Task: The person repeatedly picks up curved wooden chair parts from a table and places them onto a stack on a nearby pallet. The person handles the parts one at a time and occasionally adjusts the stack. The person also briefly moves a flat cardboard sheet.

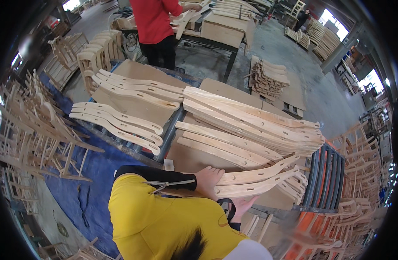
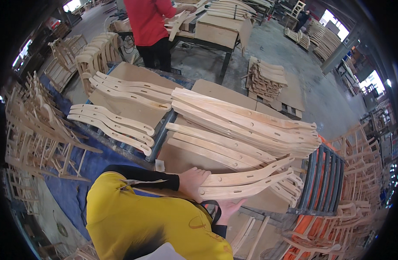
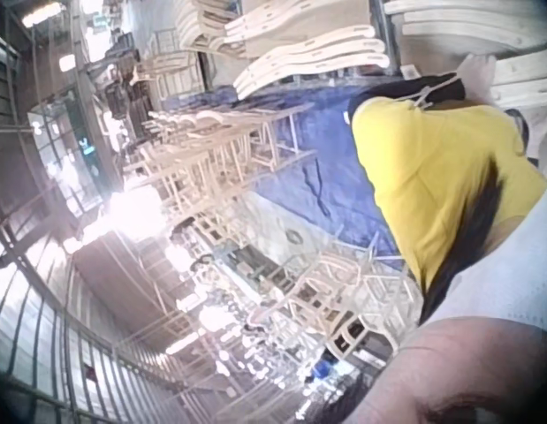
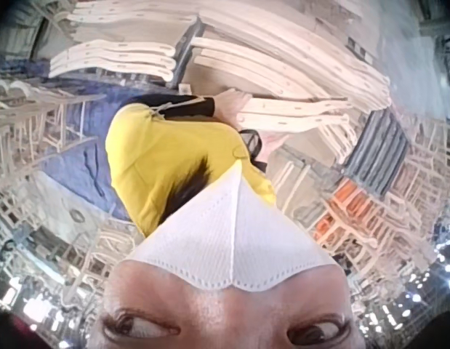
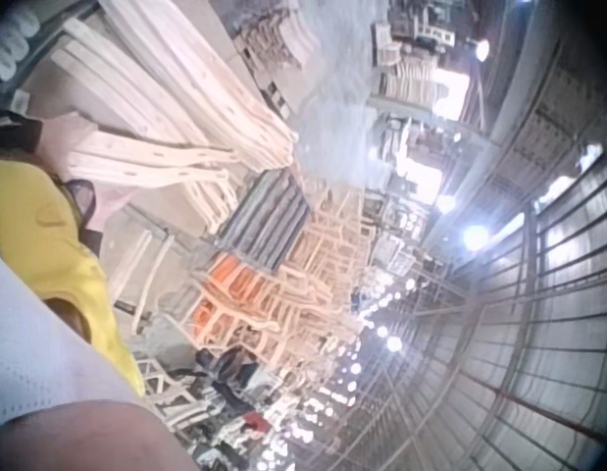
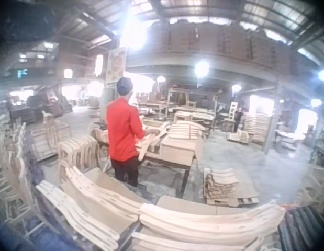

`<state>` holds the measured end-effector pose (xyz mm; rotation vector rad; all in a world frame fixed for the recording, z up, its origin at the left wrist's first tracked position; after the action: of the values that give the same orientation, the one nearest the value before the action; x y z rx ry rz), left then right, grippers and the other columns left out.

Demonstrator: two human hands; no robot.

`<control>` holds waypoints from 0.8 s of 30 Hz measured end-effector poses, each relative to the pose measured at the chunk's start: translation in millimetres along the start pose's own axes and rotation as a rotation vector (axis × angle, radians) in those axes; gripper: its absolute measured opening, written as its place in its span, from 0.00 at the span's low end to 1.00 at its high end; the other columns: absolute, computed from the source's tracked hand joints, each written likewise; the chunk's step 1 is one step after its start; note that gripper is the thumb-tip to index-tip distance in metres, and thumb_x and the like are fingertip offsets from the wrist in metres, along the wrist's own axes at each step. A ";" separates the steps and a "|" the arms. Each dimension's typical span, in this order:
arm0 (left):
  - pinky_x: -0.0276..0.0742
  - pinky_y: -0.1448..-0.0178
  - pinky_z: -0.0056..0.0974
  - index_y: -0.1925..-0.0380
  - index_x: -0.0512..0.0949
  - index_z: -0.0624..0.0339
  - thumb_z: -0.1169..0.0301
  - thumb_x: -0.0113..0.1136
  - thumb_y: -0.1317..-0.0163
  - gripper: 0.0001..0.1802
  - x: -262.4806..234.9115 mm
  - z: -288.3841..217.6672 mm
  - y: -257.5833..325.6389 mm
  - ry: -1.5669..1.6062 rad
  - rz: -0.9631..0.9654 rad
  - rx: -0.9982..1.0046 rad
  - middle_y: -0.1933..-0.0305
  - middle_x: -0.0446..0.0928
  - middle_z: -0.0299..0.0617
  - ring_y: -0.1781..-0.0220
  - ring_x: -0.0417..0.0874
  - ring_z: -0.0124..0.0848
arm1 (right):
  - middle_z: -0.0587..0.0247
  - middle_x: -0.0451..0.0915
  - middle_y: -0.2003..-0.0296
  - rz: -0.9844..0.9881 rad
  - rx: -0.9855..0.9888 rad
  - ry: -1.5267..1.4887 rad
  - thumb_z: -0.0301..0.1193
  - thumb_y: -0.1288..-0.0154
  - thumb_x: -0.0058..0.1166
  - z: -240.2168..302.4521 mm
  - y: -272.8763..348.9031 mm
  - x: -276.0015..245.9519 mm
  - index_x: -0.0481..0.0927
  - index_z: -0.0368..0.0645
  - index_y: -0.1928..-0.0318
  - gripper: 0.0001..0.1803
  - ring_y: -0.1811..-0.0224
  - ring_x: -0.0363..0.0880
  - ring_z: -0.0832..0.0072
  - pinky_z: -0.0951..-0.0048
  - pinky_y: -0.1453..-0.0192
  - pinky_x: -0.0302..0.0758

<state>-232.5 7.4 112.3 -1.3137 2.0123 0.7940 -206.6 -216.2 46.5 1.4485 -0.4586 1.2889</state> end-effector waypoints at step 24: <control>0.77 0.51 0.49 0.50 0.69 0.61 0.36 0.64 0.49 0.41 -6.6 -31.2 -35.8 0.230 -0.067 -0.043 0.55 0.79 0.58 0.54 0.82 0.53 | 0.58 0.52 0.26 0.378 -0.176 0.080 0.67 0.34 0.39 9.1 9.1 57.8 0.51 0.53 0.25 0.47 0.25 0.51 0.56 0.48 0.22 0.47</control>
<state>-202.0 -24.1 131.6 -1.5491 2.1247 0.6843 -190.6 -206.7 102.7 1.1936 -0.8000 1.5548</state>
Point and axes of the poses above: each hand's wrist, its own y-axis away from the middle knuckle, its own x-axis out of the palm, z = x × y, the point moved 1 cm from there along -y, towards the middle knuckle
